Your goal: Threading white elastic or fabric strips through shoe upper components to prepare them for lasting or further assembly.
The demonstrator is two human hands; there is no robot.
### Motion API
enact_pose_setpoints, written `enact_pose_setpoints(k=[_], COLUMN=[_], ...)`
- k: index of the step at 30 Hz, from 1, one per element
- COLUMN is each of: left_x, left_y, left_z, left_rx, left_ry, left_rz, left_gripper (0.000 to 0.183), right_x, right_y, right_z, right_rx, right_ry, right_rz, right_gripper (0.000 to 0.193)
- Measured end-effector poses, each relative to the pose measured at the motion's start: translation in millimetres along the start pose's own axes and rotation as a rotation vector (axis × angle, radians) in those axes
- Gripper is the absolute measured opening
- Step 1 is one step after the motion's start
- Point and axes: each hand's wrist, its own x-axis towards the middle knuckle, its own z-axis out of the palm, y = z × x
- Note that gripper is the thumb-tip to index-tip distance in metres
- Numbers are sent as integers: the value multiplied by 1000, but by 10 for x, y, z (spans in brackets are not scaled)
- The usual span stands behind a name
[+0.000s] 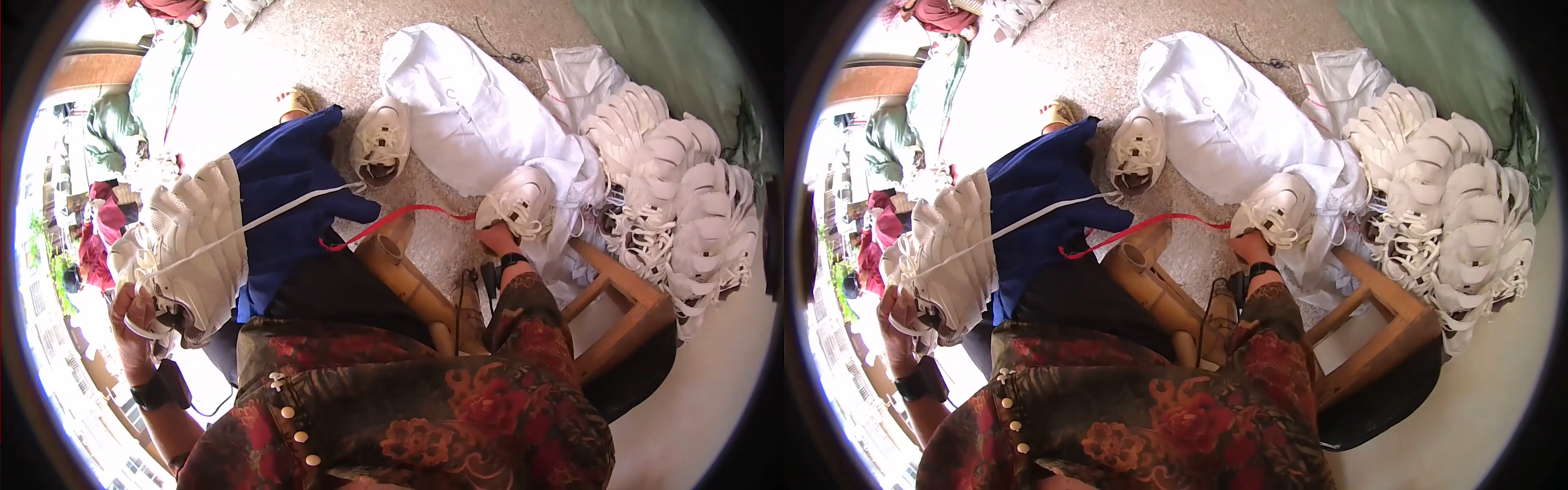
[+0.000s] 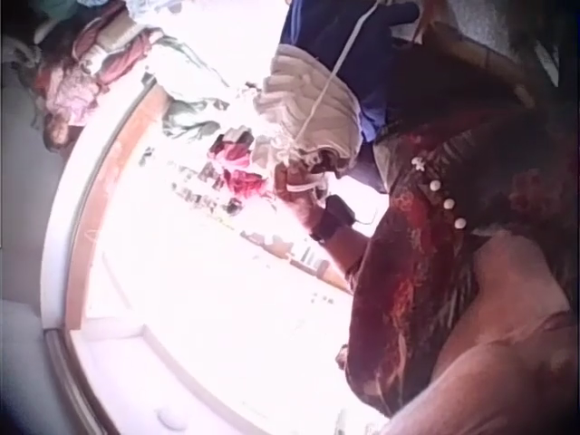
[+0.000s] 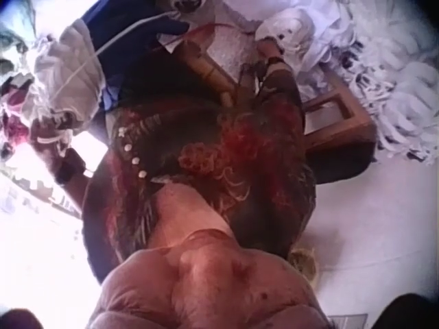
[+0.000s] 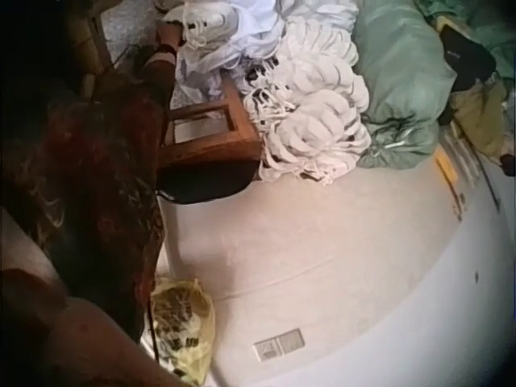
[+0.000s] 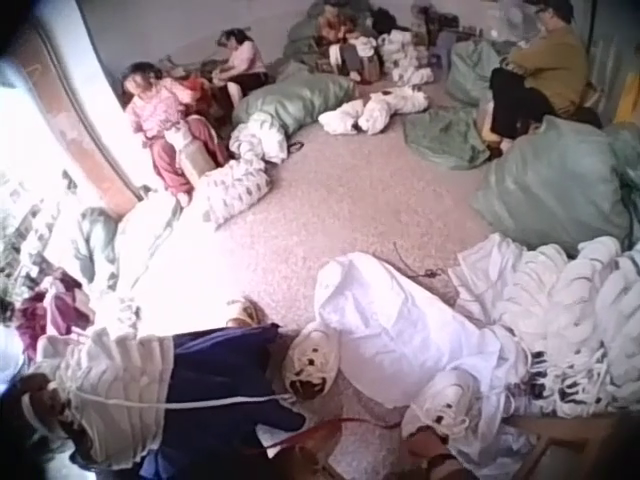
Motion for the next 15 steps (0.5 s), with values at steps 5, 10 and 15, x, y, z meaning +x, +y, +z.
enact_pose_setpoints(k=[5,10,15], left_x=[25,-95,-81], left_y=[-31,-65,-180], left_z=[8,143,109], left_rx=[-45,-283,-306], left_ry=[-31,-4,22], left_rz=[30,133,228], left_gripper=[20,16,6], right_x=[-125,-1052,-1889], right_y=[-242,-1227,-2173], right_z=[-357,-1333,-1650], right_rx=[172,1422,1548], right_ry=[119,-104,-150], right_rz=[29,-10,-504], right_gripper=[80,38,44])
